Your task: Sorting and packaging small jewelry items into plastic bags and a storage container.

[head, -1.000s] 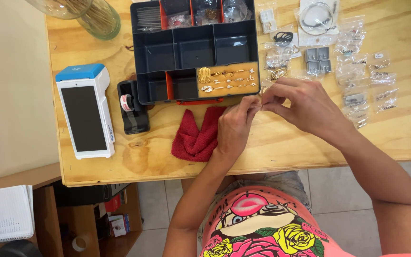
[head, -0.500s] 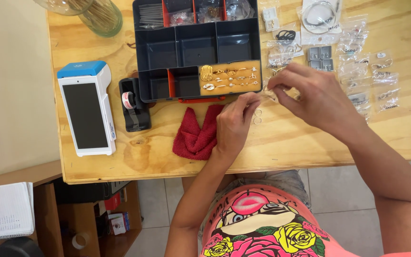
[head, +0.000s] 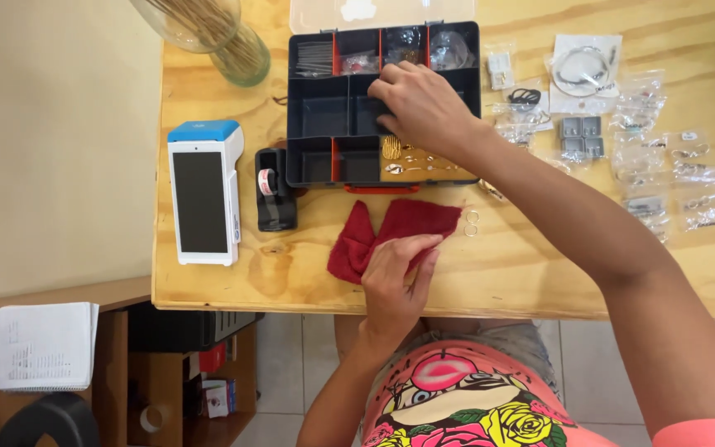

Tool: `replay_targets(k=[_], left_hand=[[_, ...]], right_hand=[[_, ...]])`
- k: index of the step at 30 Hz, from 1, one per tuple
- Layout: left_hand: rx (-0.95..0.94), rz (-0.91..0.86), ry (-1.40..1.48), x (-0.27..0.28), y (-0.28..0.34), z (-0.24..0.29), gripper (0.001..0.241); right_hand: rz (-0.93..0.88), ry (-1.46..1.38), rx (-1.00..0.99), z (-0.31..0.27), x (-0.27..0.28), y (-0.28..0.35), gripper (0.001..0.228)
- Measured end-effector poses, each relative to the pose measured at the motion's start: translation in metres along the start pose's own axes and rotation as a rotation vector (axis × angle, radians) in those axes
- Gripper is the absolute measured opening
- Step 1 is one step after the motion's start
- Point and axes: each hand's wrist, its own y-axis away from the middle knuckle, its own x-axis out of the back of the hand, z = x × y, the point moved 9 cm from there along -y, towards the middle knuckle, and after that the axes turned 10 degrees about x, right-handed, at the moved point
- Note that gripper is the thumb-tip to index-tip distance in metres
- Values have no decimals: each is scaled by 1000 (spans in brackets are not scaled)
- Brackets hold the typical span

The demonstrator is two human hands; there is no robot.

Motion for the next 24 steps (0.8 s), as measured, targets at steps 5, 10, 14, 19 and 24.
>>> replay_targets(k=[5, 10, 14, 19, 24], left_hand=[[-26, -122, -136, -30, 13, -19, 13], [-144, -218, -383, -84, 8, -34, 21], [-146, -332, -570, -115, -4, -52, 40], [-157, -394, -614, -128, -6, -61, 26], [-111, -468, -617, -139, -5, -79, 30]], right_hand=[[222, -263, -11, -18, 81, 65, 24], [352, -446, -123, -37, 130, 148, 4], [360, -683, -372, -36, 103, 204, 12], [475, -864, -482, -46, 81, 251, 12], [603, -968, -598, -41, 63, 284, 13]])
